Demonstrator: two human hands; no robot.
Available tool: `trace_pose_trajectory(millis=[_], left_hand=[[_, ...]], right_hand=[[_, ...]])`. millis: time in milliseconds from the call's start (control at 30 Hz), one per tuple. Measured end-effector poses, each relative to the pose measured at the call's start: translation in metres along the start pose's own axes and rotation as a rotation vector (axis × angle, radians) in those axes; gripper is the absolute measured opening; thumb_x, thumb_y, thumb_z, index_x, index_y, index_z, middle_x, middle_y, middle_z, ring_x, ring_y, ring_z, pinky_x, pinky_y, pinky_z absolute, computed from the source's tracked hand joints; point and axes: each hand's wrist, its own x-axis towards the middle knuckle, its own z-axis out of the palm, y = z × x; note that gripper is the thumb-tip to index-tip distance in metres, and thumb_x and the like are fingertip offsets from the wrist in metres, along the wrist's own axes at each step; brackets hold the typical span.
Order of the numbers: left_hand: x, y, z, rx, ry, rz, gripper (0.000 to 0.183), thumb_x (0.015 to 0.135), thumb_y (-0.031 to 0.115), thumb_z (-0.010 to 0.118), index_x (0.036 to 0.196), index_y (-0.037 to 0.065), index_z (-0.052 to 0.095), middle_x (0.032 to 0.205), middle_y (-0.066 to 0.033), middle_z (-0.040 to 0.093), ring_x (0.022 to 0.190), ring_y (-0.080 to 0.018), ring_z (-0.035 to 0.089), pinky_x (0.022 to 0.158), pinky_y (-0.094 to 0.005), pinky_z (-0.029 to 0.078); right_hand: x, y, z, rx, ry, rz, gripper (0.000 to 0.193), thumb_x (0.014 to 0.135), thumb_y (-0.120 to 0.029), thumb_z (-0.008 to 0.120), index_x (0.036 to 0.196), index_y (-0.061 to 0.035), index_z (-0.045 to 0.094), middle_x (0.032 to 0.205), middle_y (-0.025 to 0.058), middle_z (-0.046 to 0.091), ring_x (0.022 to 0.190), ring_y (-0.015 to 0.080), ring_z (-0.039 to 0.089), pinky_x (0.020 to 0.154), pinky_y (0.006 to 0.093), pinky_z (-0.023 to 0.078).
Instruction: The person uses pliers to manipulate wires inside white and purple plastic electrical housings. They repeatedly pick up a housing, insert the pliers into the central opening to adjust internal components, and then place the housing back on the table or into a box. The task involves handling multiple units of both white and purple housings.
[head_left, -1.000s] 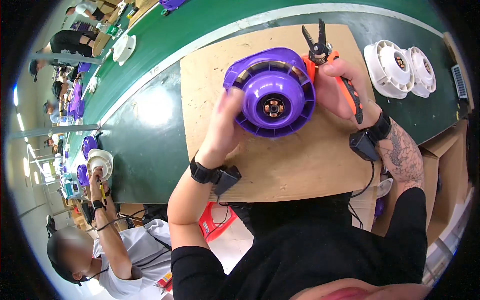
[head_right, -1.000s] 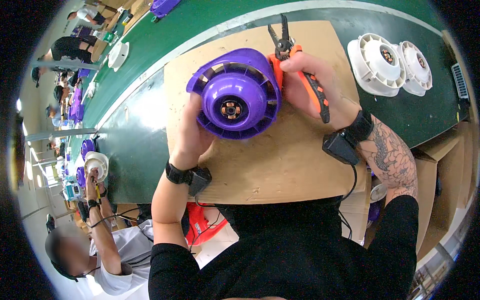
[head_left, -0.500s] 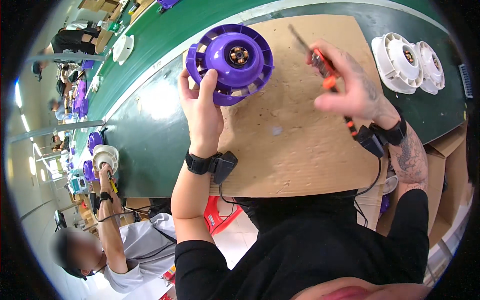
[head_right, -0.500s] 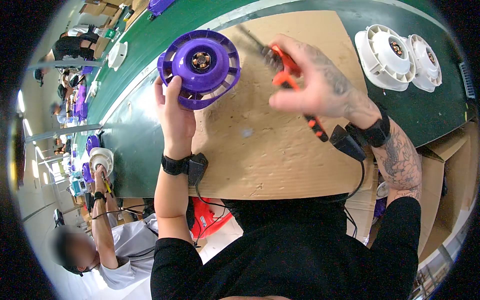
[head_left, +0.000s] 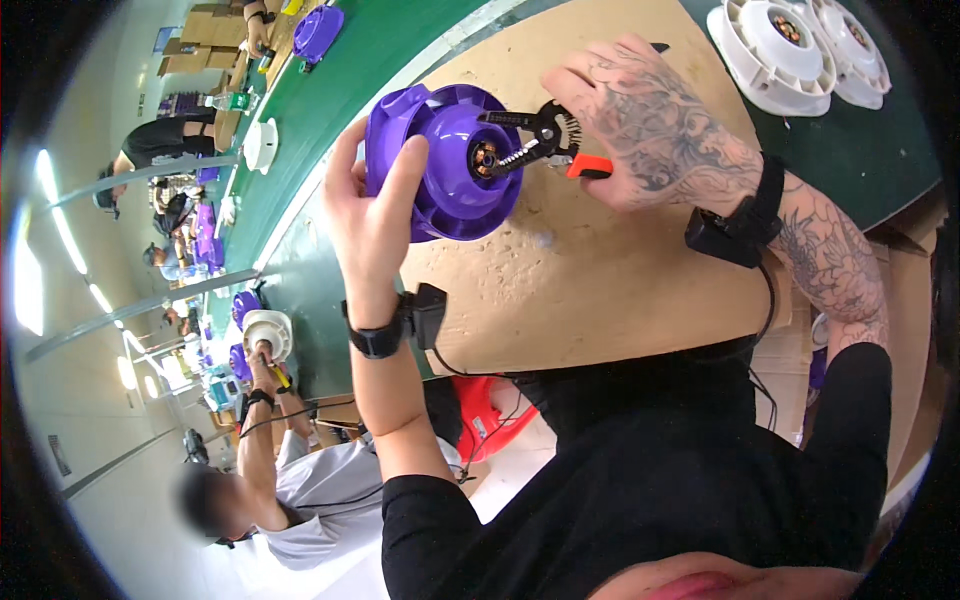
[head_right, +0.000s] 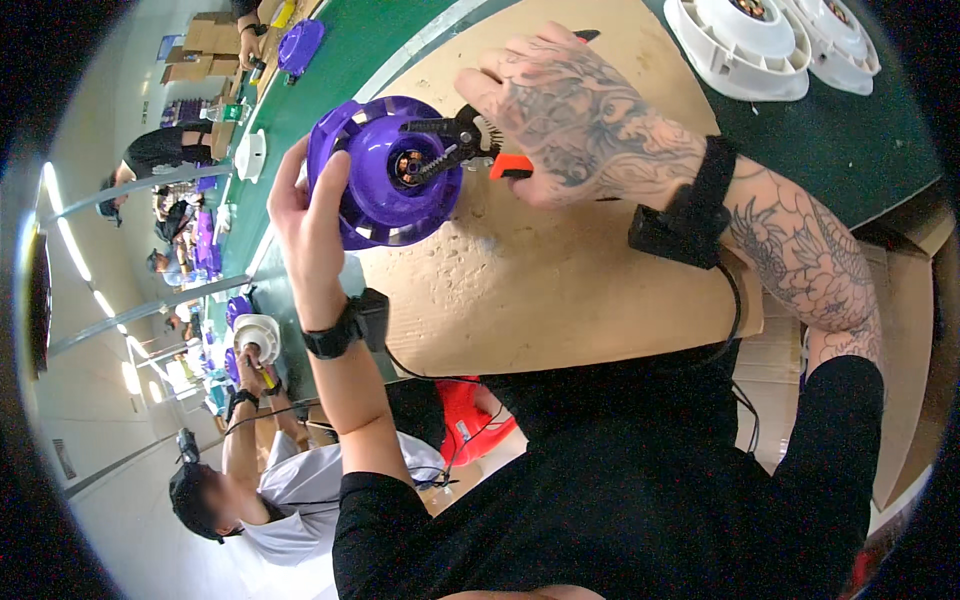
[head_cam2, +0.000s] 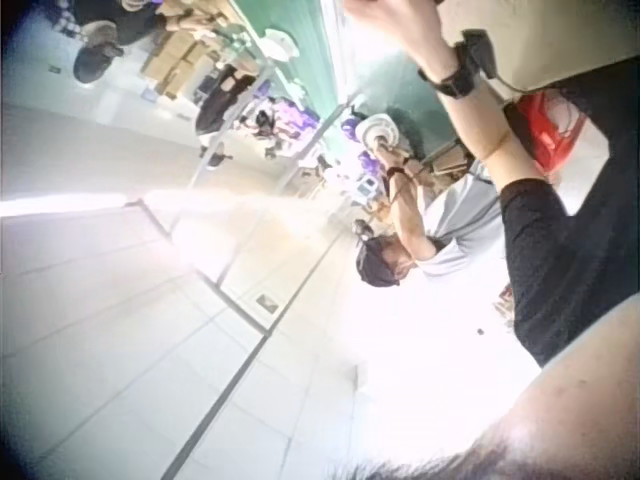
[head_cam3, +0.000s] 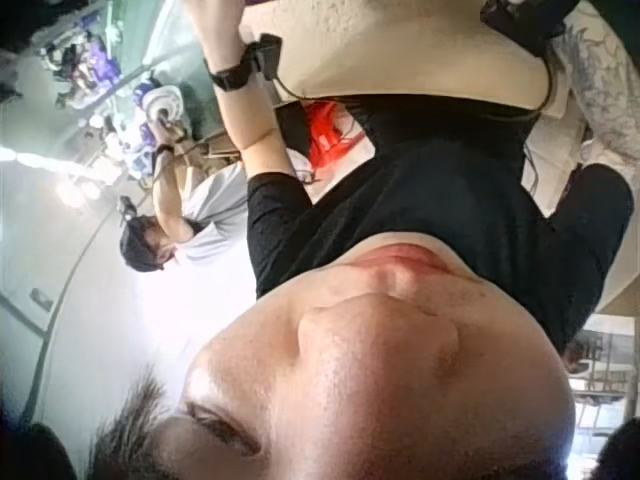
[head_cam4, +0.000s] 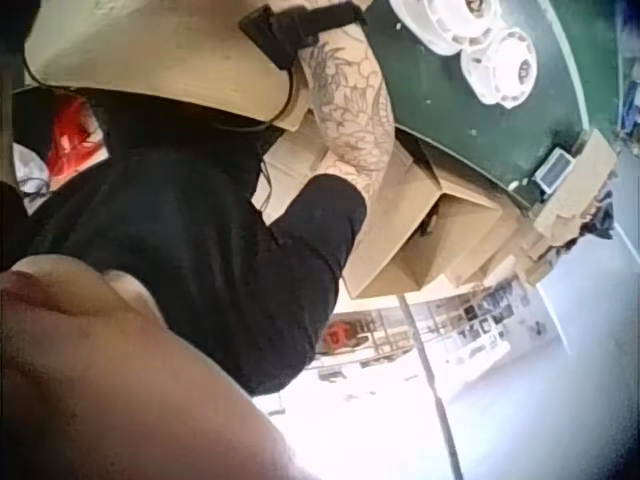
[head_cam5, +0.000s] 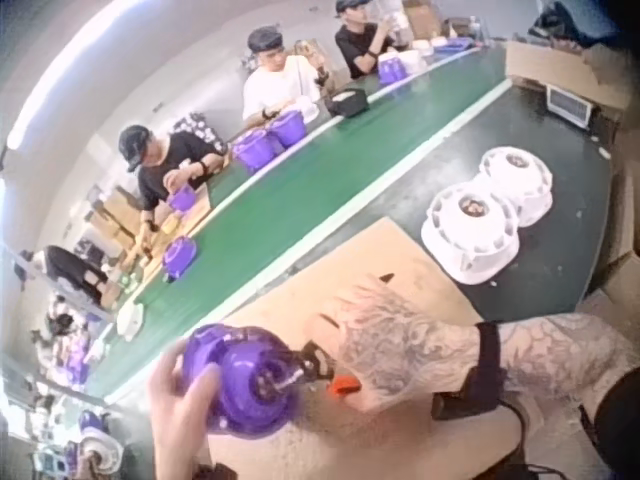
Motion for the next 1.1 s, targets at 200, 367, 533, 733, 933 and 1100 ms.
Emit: trace_pose_trajectory(millis=[200,367,533,733,933,1100], left_hand=[[0.026,0.022,-0.001,0.169,-0.137,-0.134,0.044,0.092,0.022,0.076,0.121,-0.008,0.065,0.09,-0.0115,0.074,0.074,-0.0105,0.069,0.065,-0.0215,0.053],[0.03,0.021,0.003,0.134,-0.129,-0.168,0.04,0.094,0.022,0.074,0.12,-0.007,0.065,0.088,-0.0091,0.073,0.073,-0.0088,0.067,0.064,-0.0213,0.052],[0.024,0.03,0.013,0.231,-0.109,-0.166,0.037,0.096,0.024,0.072,0.12,-0.004,0.067,0.09,-0.0064,0.072,0.074,-0.0077,0.065,0.066,-0.0209,0.051],[0.024,0.035,0.013,0.311,-0.099,-0.122,0.039,0.093,0.024,0.075,0.118,-0.005,0.067,0.087,-0.0079,0.073,0.073,-0.0083,0.065,0.065,-0.0214,0.051],[0.023,0.043,0.014,0.242,-0.144,-0.128,0.039,0.093,0.023,0.075,0.117,-0.006,0.066,0.086,-0.0092,0.073,0.073,-0.0085,0.066,0.064,-0.0219,0.052],[0.021,0.045,0.015,0.241,-0.146,-0.141,0.037,0.094,0.022,0.075,0.116,-0.006,0.065,0.087,-0.0086,0.073,0.073,-0.0082,0.065,0.064,-0.0216,0.052]], right_hand=[[-0.005,0.003,-0.001,0.02,0.003,-0.01,0.061,0.059,-0.023,0.08,0.112,-0.0023,0.06,0.101,0.0128,0.064,0.102,0.0275,0.062,0.095,0.0387,0.043],[-0.012,0.002,-0.001,0.07,-0.088,0.046,0.06,0.059,-0.023,0.079,0.112,-0.0027,0.06,0.1,0.012,0.064,0.102,0.027,0.063,0.095,0.0393,0.042],[-0.015,0.006,0.0,0.079,-0.068,0.047,0.06,0.059,-0.022,0.079,0.112,-0.0028,0.059,0.101,0.0123,0.064,0.101,0.0273,0.063,0.096,0.0399,0.042],[-0.017,0.005,0.003,0.023,0.058,0.003,0.056,0.06,-0.019,0.079,0.11,-0.0035,0.059,0.1,0.0123,0.064,0.102,0.0276,0.063,0.097,0.04,0.042],[-0.017,0.003,-0.002,0.103,-0.064,0.061,0.053,0.062,-0.018,0.077,0.11,-0.0044,0.06,0.098,0.0129,0.064,0.101,0.0277,0.064,0.098,0.0398,0.041],[-0.023,0.0,0.003,0.089,0.034,0.03,0.049,0.063,-0.017,0.077,0.108,-0.0043,0.059,0.096,0.0128,0.065,0.097,0.0279,0.065,0.096,0.0398,0.042]])
